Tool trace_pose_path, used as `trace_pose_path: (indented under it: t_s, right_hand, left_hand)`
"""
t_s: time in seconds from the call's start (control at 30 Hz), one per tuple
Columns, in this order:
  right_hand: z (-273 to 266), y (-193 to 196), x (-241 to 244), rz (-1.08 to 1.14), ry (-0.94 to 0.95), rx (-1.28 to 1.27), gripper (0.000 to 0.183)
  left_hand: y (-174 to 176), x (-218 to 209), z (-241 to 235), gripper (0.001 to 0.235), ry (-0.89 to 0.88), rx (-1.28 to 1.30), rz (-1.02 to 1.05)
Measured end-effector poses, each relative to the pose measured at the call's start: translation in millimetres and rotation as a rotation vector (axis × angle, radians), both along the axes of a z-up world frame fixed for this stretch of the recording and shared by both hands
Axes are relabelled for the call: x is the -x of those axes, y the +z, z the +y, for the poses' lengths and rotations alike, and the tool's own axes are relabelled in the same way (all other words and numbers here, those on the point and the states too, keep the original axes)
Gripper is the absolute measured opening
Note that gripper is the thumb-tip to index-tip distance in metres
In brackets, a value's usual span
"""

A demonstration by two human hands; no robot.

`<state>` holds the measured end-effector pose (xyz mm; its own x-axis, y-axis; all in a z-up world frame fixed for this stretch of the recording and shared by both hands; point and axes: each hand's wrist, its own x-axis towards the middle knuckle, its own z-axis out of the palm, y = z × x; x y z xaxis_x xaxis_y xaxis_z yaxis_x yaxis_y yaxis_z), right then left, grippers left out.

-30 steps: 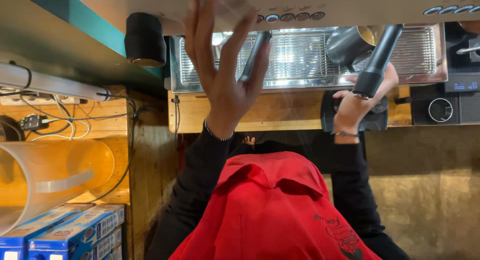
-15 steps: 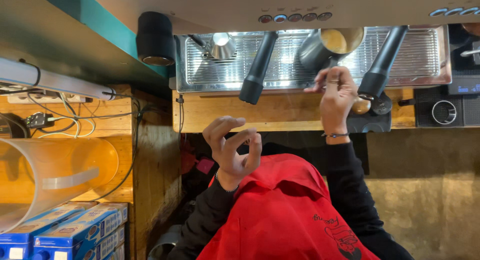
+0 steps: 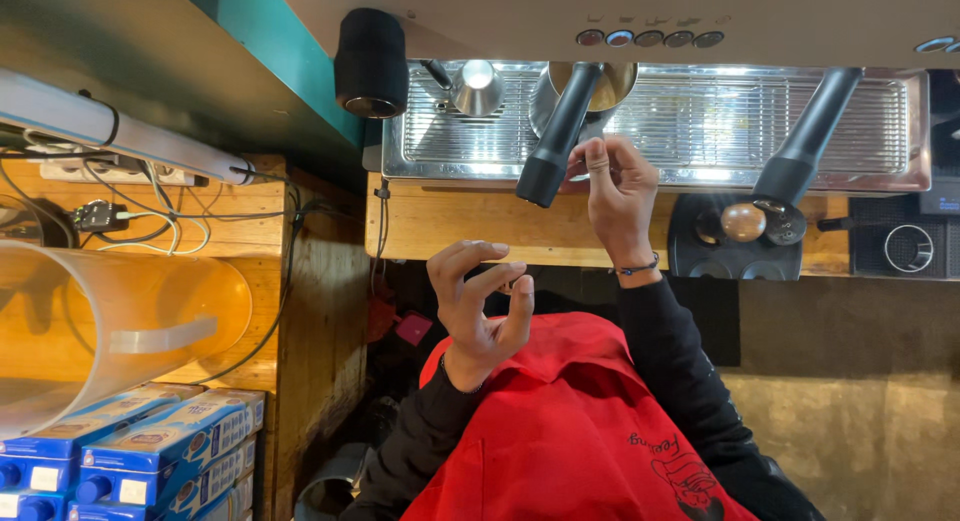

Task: The person scoops ground coffee into a portafilter basket placed on a scale, levels the grounds with a finger, tamps the coffee using a tamper, and then wipes the portafilter with a cloth. This process is repeated multiple times.

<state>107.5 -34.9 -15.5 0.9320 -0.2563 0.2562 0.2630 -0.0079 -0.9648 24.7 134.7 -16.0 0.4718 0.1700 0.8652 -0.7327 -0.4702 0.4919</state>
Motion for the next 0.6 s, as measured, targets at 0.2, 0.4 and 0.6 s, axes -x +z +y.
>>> trace_pose_path:
  t_s: [0.2,0.4,0.6]
  right_hand:
    - [-58.0,23.9,11.6,0.296,-0.173,-0.368,0.024]
    - [-171.1,56.0,-0.8,0.19,0.947,-1.254,0.082]
    - [-152.9,50.5,-34.0,0.406,0.419,-1.079,0.034]
  left_hand:
    - [2.4,3.7,3.9,0.011,0.007,0.016,0.019]
    - [43.6,22.2,1.8,0.007,-0.067,0.018,0.272]
    - [52.4,36.2,-20.7,0.008,-0.013,0.013,0.337]
